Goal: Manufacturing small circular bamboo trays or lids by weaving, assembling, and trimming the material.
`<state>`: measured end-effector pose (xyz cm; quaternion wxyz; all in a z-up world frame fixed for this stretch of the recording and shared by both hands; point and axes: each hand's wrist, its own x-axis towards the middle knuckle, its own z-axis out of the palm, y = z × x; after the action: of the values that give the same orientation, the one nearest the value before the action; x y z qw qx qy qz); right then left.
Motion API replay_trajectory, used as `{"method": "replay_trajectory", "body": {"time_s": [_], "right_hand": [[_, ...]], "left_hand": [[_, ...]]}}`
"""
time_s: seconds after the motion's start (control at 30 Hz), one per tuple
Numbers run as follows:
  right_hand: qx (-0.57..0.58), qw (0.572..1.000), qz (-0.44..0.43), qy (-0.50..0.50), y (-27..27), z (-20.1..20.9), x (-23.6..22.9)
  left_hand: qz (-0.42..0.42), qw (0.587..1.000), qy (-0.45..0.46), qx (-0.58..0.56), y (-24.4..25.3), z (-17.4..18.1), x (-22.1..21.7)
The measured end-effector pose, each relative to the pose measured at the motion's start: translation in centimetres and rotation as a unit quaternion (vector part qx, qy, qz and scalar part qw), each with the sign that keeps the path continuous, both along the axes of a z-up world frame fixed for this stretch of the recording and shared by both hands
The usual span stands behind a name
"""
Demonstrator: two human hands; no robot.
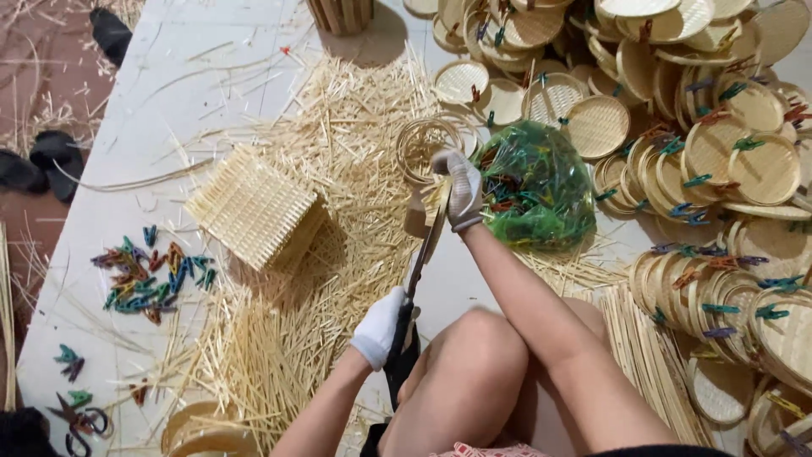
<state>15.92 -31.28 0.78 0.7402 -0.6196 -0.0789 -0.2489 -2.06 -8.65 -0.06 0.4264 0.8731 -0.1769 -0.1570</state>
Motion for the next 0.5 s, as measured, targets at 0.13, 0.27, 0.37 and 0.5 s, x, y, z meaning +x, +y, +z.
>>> {"method": "replay_trajectory", "body": {"time_s": [0.13, 0.27, 0.37, 0.5], "right_hand": [[0.204, 0.964, 0.0, 0.172, 0.1, 0.9, 0.6], [0.329, 0.865, 0.065, 0.374, -2.0, -6.1, 3.2], [0.331, 0.9, 0.126, 0.254, -3.7, -12.3, 5.3], [0.354, 0.895, 0.135, 0.236, -4.4, -12.6, 6.6]], "left_hand": [[0.022, 0.999, 0.027, 0.016, 0.1, 1.7, -0.4], [0.002, 1.0, -0.001, 0.028, 0.6, 1.0, -1.1], [-0.011, 0.999, 0.014, 0.04, 0.8, 1.9, -2.1], [-0.012, 0.999, 0.023, 0.035, 1.1, 1.6, -1.8]]}}
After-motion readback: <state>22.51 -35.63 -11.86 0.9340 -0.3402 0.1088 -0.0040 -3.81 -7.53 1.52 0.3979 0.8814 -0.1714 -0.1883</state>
